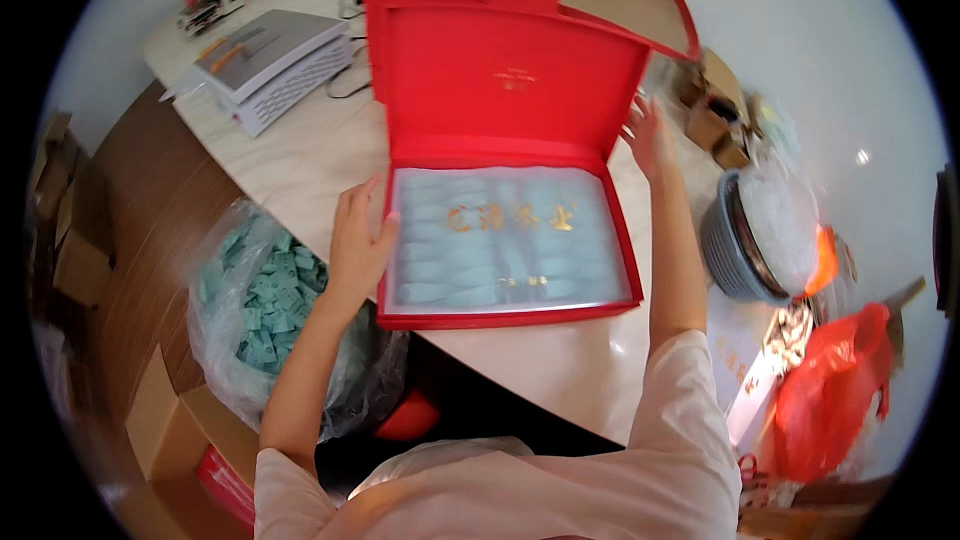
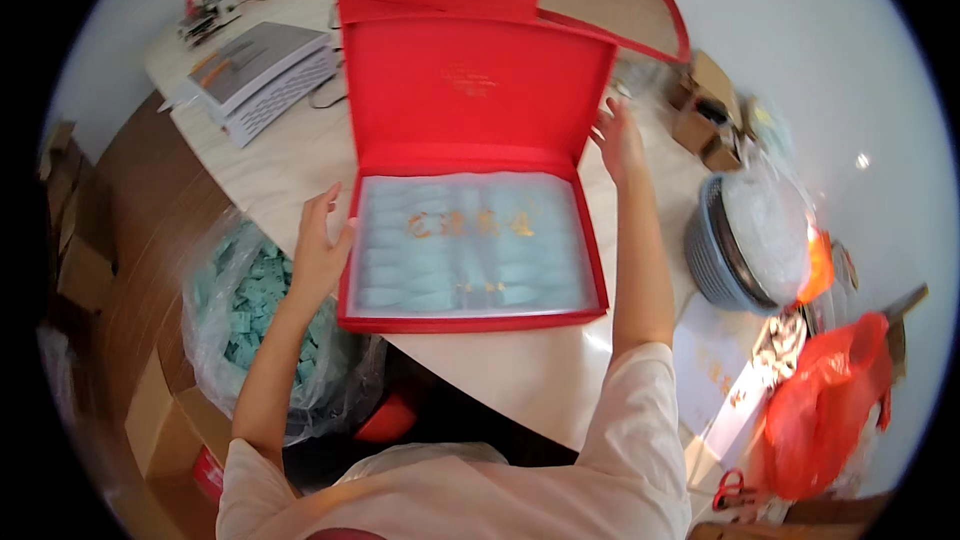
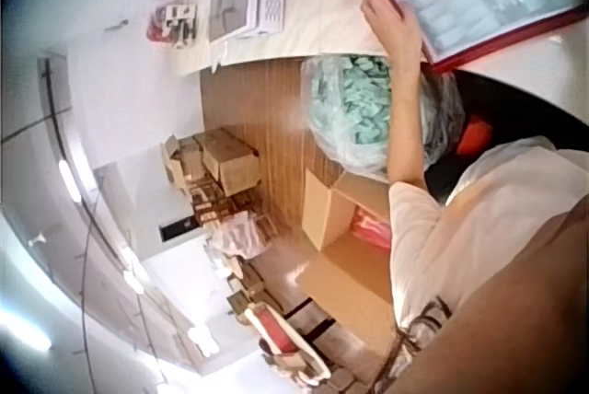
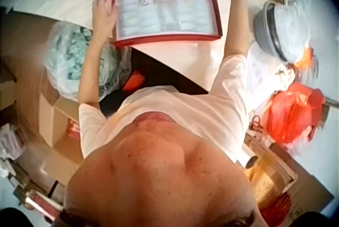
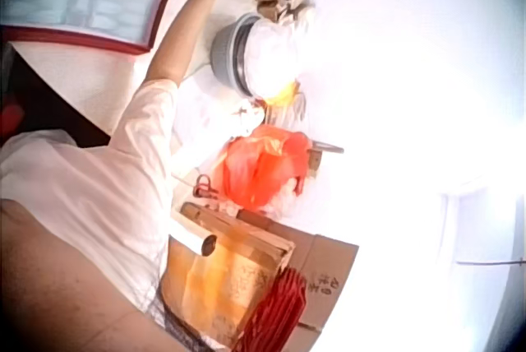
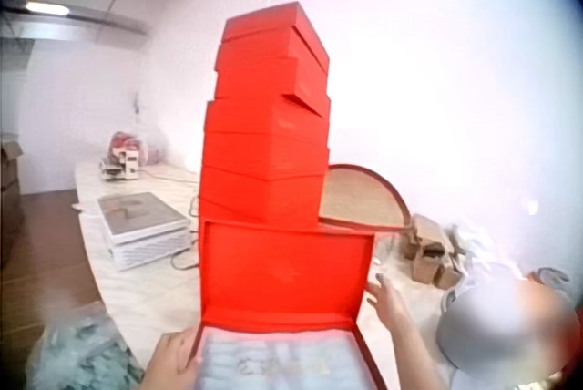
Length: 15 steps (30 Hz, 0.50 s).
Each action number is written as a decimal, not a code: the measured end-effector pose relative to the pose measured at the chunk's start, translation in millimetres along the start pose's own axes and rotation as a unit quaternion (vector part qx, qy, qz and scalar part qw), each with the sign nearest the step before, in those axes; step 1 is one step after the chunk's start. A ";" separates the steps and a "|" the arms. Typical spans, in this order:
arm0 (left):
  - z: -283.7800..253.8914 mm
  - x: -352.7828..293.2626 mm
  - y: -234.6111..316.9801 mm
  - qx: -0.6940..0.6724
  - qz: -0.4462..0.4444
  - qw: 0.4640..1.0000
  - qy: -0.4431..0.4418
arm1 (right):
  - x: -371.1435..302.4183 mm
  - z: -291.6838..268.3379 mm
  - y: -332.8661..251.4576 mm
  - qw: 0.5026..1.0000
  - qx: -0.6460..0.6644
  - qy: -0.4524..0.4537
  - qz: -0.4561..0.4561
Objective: The person takes small light-green packets from a large plastic bag and places them into red rectangular boxes. They arrange the packets neatly inside the boxes, close the lids, and stack the completed boxes on a table.
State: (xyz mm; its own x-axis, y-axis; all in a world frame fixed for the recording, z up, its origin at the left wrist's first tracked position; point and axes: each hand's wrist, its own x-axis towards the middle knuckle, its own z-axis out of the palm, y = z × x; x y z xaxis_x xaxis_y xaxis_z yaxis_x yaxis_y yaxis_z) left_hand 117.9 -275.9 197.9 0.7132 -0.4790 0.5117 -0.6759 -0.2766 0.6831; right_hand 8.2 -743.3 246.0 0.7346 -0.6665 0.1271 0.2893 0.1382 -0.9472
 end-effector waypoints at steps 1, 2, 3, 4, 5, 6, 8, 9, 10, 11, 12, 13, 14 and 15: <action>-8.1 -3.4 -8.6 -0.004 0.007 1.000 0.014 | 1.7 20.7 2.2 0.999 -0.016 -0.047 -0.011; -12.1 -6.8 -16.8 -0.003 0.010 0.999 0.032 | 5.8 28.9 7.9 0.996 -0.067 -0.018 -0.061; -20.0 -12.6 -23.5 0.006 0.006 0.998 0.055 | 1.9 22.9 14.1 0.997 -0.036 0.003 -0.074; -22.1 -14.2 -24.6 -0.009 0.018 0.998 0.056 | -5.5 9.2 13.5 0.995 -0.014 0.030 -0.092; -21.8 -16.4 -13.8 -0.057 0.011 0.995 0.077 | -15.2 -8.1 13.3 0.992 0.007 0.058 -0.111; -21.4 -18.4 -10.3 -0.112 -0.028 0.989 0.087 | -22.7 -25.3 14.6 0.995 0.016 0.049 -0.083; -16.5 -23.9 -18.6 -0.120 -0.097 0.983 0.102 | -55.2 -59.2 8.0 0.998 0.031 -0.047 0.015; -15.2 -22.1 -19.0 -0.164 -0.149 0.973 0.071 | -65.3 -67.6 5.7 0.993 0.030 -0.095 0.059; -13.9 -24.6 -20.6 -0.198 -0.140 0.965 0.099 | -70.2 -76.5 3.5 0.985 0.030 -0.137 0.097; -18.6 -21.7 -8.3 -0.255 -0.176 0.948 0.073 | -88.2 -83.8 -3.6 0.987 0.005 -0.118 0.113; -17.4 -20.2 -5.6 -0.275 -0.192 0.940 0.065 | -111.2 -67.2 -1.0 0.989 -0.029 -0.083 0.118; -15.1 -18.8 -2.3 -0.302 -0.198 0.931 0.048 | -137.7 -56.7 -3.1 0.990 -0.061 -0.042 0.120; -17.2 -20.6 4.2 -0.336 -0.206 0.919 0.009 | -162.1 -44.5 -2.6 0.988 -0.089 -0.009 0.125; -21.8 -25.0 10.7 -0.366 -0.217 0.905 -0.027 | -179.1 -31.7 2.0 0.985 -0.108 0.007 0.134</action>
State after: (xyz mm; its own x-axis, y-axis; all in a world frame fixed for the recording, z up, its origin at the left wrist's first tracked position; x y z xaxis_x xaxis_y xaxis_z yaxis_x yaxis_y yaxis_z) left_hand 96.9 -248.7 203.8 0.8586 -0.5027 0.1006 -0.0171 0.1679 0.9857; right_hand -142.2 -646.8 212.0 0.7582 -0.6372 -0.1385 -0.0524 0.1521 -0.9870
